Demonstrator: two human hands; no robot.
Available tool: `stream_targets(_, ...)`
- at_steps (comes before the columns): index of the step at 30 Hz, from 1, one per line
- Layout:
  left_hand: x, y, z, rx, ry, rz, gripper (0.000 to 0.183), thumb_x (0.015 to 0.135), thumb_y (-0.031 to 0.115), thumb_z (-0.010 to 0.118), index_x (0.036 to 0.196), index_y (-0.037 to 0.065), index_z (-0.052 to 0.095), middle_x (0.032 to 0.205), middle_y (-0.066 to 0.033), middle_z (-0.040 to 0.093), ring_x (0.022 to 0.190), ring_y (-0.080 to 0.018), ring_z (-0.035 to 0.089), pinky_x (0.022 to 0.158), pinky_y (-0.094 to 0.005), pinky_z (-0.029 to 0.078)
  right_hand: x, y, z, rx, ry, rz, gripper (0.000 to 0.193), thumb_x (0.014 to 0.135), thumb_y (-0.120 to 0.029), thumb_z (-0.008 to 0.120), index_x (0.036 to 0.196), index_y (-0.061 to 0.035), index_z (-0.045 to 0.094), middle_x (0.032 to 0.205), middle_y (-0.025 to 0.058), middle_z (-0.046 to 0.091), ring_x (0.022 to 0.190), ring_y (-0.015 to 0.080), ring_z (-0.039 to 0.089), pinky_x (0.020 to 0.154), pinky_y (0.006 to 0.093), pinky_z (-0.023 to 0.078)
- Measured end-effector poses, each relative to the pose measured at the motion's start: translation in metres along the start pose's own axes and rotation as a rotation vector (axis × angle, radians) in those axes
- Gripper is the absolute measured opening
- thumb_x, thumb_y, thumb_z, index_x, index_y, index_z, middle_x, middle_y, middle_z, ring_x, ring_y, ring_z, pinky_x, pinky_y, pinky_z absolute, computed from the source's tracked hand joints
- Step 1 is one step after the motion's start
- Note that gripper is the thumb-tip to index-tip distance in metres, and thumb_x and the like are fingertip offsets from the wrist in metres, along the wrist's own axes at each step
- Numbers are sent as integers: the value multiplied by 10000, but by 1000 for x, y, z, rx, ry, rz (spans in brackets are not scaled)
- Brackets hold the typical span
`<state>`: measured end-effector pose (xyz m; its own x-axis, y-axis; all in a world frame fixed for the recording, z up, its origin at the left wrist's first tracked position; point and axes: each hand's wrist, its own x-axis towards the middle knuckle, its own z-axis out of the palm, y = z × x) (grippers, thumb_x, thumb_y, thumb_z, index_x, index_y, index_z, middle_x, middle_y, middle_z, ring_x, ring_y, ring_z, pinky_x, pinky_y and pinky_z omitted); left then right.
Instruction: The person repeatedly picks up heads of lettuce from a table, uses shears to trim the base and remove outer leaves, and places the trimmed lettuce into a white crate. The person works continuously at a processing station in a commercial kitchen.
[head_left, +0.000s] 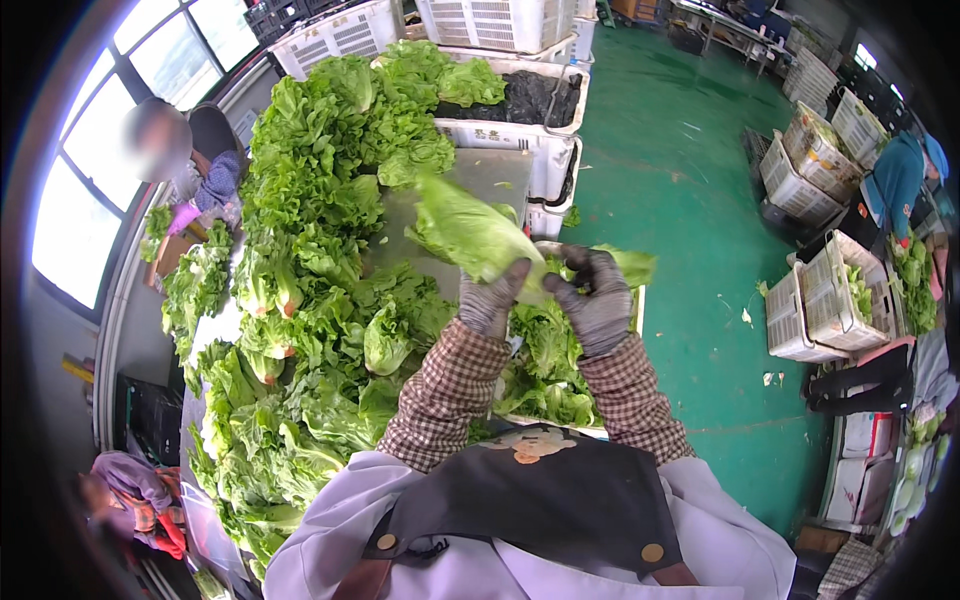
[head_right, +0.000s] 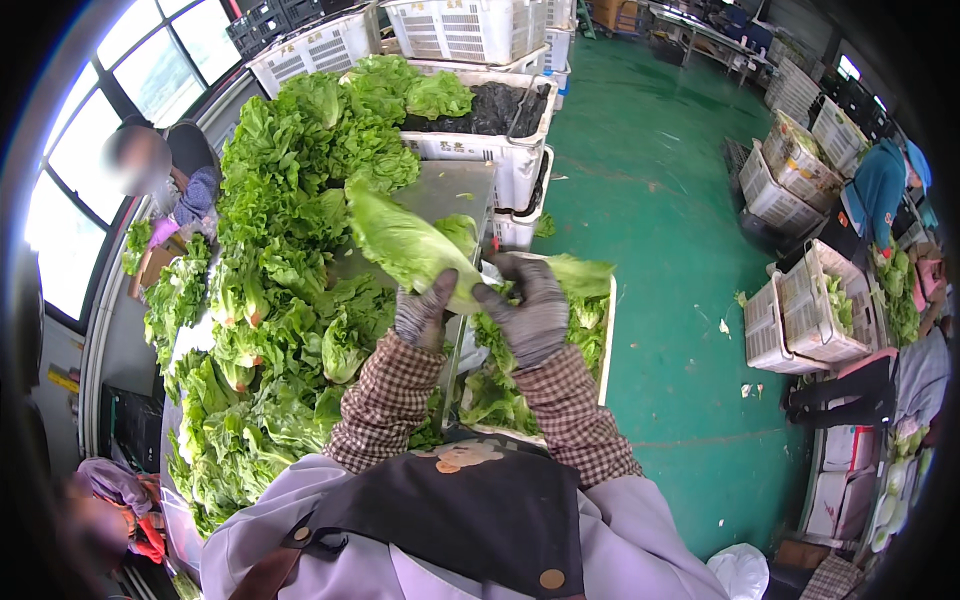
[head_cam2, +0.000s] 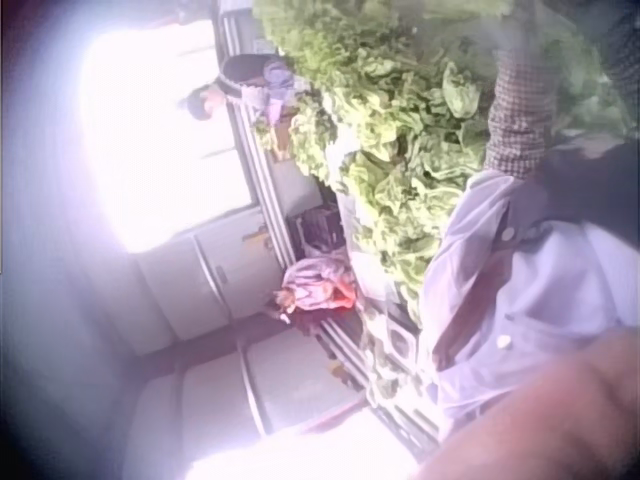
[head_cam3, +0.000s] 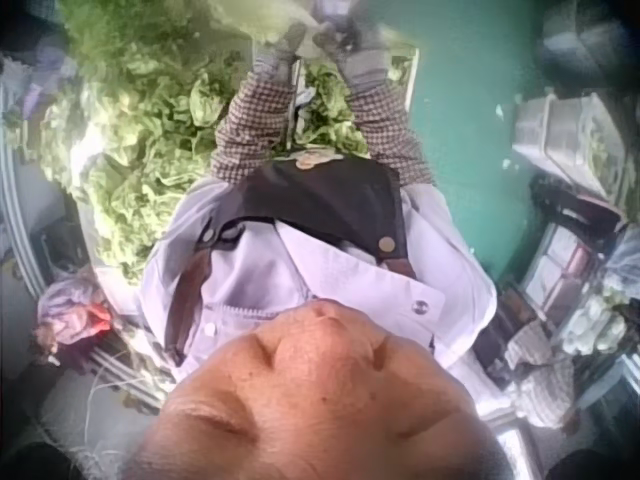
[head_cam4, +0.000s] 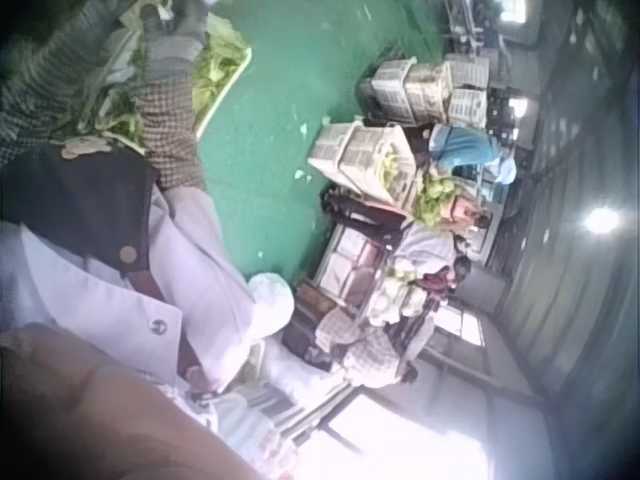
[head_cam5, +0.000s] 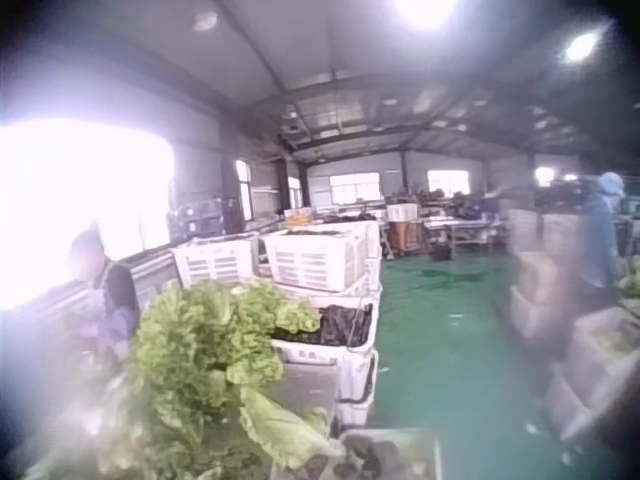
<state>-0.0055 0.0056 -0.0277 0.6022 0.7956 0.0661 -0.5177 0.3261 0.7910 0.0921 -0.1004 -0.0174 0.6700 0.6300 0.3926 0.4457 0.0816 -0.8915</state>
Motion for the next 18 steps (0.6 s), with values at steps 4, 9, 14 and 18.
stream_targets(4, -7, -5, 7, -17, -35, -70, 651, 627, 182, 817, 1163, 57, 468, 1031, -69, 573, 949, -207, 562, 832, -333, 496, 1, 11, 9, 453, 58, 199, 207, 735, -178, 715, 833, -35, 602, 694, 17, 538, 576, 106, 504, 522, 237, 422)
stream_targets(9, -4, 7, -4, -280, -109, -176, 671, 678, 287, 773, 1215, 95, 419, 1118, -65, 540, 1059, -233, 519, 931, -405, 438, 0, 14, -4, 706, 241, 551, 151, 767, -159, 690, 732, -74, 571, 546, -38, 461, 422, 47, 387, 384, 201, 299)
stream_targets(14, 0, 13, -1, -252, -288, -63, 768, 648, 358, 782, 1255, 120, 376, 1133, -71, 520, 1063, -236, 515, 919, -410, 445, -8, 2, -4, 858, 19, 622, 290, 804, -219, 650, 1023, -35, 600, 726, 30, 611, 433, 87, 477, 362, 201, 357)
stream_targets(18, -1, 24, 10, -45, -415, -36, 873, 630, 558, 717, 1272, 105, 337, 1117, -88, 515, 1050, -241, 519, 896, -396, 455, -23, -15, 1, 906, -279, 705, 471, 778, -483, 631, 962, -51, 591, 635, 16, 569, 413, 82, 463, 370, 191, 347)
